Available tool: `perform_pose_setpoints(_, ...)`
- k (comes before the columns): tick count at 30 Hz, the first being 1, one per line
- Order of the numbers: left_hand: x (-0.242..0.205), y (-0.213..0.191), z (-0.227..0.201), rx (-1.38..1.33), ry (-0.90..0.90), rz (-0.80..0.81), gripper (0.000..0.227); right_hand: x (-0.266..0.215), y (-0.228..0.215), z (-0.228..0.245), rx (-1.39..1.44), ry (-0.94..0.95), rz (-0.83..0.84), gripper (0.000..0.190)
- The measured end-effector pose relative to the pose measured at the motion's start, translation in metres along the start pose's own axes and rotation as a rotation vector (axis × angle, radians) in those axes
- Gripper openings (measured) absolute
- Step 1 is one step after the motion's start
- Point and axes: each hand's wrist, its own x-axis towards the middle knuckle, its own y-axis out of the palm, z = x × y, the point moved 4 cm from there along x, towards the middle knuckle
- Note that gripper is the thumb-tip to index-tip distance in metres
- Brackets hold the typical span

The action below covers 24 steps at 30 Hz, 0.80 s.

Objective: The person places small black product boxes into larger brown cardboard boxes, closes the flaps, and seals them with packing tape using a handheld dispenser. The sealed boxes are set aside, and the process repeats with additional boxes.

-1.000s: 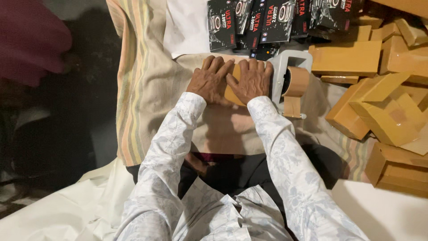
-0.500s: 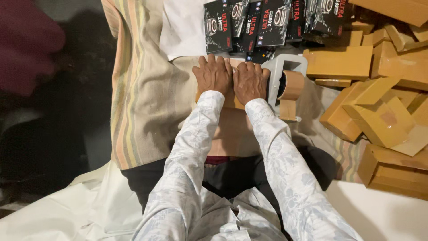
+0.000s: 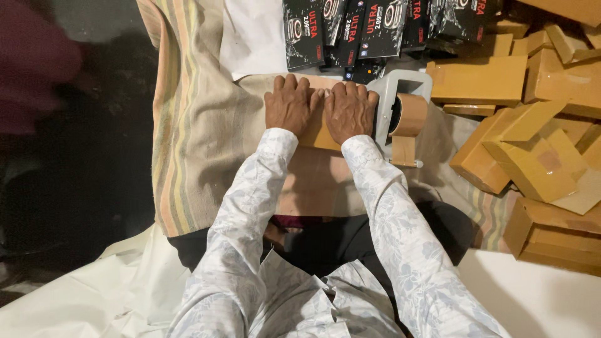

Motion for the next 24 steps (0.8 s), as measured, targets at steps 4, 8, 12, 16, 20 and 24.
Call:
perform_pose_setpoints(4,-0.016,0.026,0.027,-0.259,-0.177,-0.006,0.044,-0.003,-0.003,-0.002,0.009,-0.007,-0.017,0.023)
perform_pose_setpoints(8,-0.037,0.054,0.069,-0.552,-0.218,-0.089,0.061,-0.003,0.001,0.002,-0.015,0.078,0.164,0.032)
perform_pose_setpoints(12,-0.039,0.074,0.084,-0.723,-0.284,-0.059,0.052,-0.003,0.007,0.038,-0.176,-0.01,0.092,0.06)
perform_pose_setpoints(16,-0.039,0.069,0.084,-0.701,-0.393,0.036,0.054,-0.006,0.026,0.068,-0.069,-0.062,0.214,0.066)
perform_pose_setpoints(20,-0.041,0.049,0.076,-0.659,-0.319,-0.004,0.05,-0.008,0.018,0.048,-0.005,-0.121,0.206,0.067)
perform_pose_setpoints(24,-0.035,0.043,0.07,-0.611,-0.362,0.021,0.052,-0.001,0.015,0.024,-0.066,-0.019,0.228,0.068)
